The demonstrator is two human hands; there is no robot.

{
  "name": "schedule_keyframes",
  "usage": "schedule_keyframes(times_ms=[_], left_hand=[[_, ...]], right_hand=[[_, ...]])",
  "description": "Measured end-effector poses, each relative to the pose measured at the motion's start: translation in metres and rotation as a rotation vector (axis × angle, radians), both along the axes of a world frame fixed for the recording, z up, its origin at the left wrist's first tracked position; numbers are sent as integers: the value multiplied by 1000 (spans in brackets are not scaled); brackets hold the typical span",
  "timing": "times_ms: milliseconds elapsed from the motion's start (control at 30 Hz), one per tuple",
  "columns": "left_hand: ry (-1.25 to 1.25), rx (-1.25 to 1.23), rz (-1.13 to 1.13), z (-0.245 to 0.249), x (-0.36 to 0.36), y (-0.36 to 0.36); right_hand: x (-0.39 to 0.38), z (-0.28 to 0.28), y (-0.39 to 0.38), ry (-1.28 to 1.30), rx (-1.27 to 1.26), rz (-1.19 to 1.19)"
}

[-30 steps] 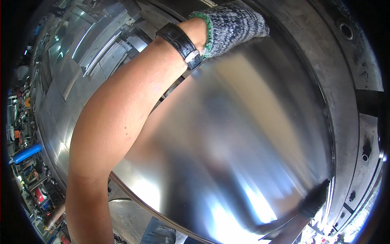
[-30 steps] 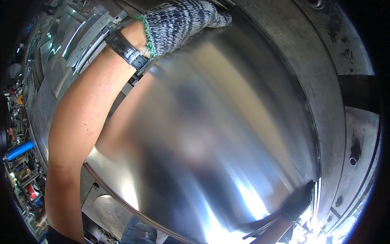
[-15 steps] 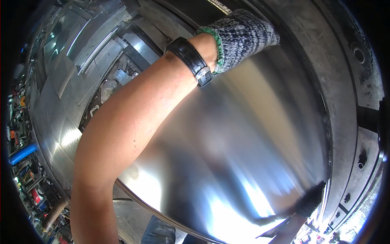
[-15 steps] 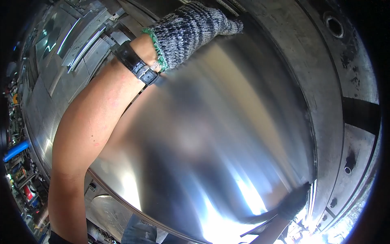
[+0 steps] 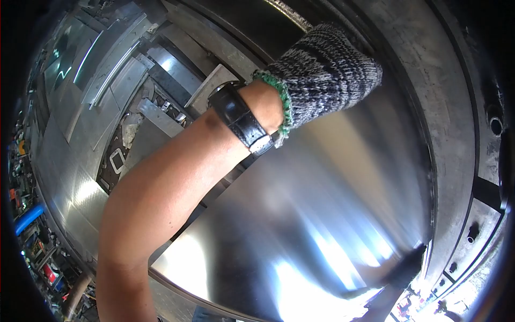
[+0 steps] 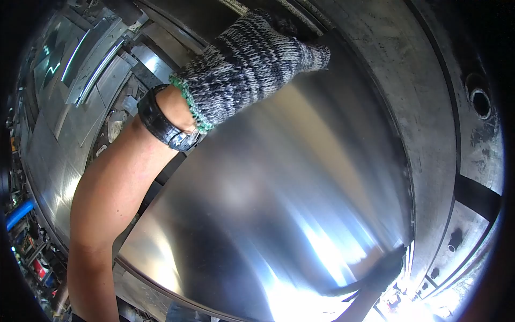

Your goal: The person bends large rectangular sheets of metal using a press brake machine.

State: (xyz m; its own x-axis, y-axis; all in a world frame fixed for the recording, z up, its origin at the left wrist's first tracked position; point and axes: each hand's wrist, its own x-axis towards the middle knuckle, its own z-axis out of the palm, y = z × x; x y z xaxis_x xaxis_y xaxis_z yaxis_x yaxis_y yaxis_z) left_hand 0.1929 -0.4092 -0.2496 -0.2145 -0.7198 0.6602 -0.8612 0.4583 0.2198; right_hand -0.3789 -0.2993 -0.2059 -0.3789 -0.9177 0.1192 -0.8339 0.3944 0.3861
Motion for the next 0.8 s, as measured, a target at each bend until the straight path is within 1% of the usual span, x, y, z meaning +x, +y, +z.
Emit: schedule_keyframes(times_ms=[67, 133, 167, 233, 267, 333, 367, 433, 567, 633, 667, 733, 800], left_hand=[[-23, -6, 23, -1, 8, -5], [-22, -10, 21, -10, 0, -6], [-22, -12, 21, -12, -1, -6], [-22, -13, 21, -15, -2, -6], [-22, -14, 21, -17, -3, -6], [-22, -17, 21, -19, -4, -7], [-21, -19, 21, -21, -5, -8], [-22, -25, 24, -22, -5, -8], [-23, -31, 24, -24, -6, -8], [-24, -36, 27, -24, -5, -8], [-24, -39, 28, -23, -5, -8], [-24, -46, 29, -23, -5, -9], [-23, -50, 30, -22, -4, -9]], right_hand=[[10, 4, 1, -9, 21, -28], [14, 6, 4, -216, -101, 93], [6, 4, 4, -215, -100, 91], [-17, -1, 4, -265, -128, 14], [-12, -3, 3, -266, -127, 13], [12, -4, 2, -425, -267, -120], [25, 0, 1, -423, -268, -121], [54, 12, 0, -771, -390, -216], [83, 20, -4, -823, -410, -233], [91, 24, -7, -872, -409, -320], [96, 24, -7, -873, -411, -320], [103, 24, -6, -715, -400, -236], [109, 27, -6, -750, -405, -270]])
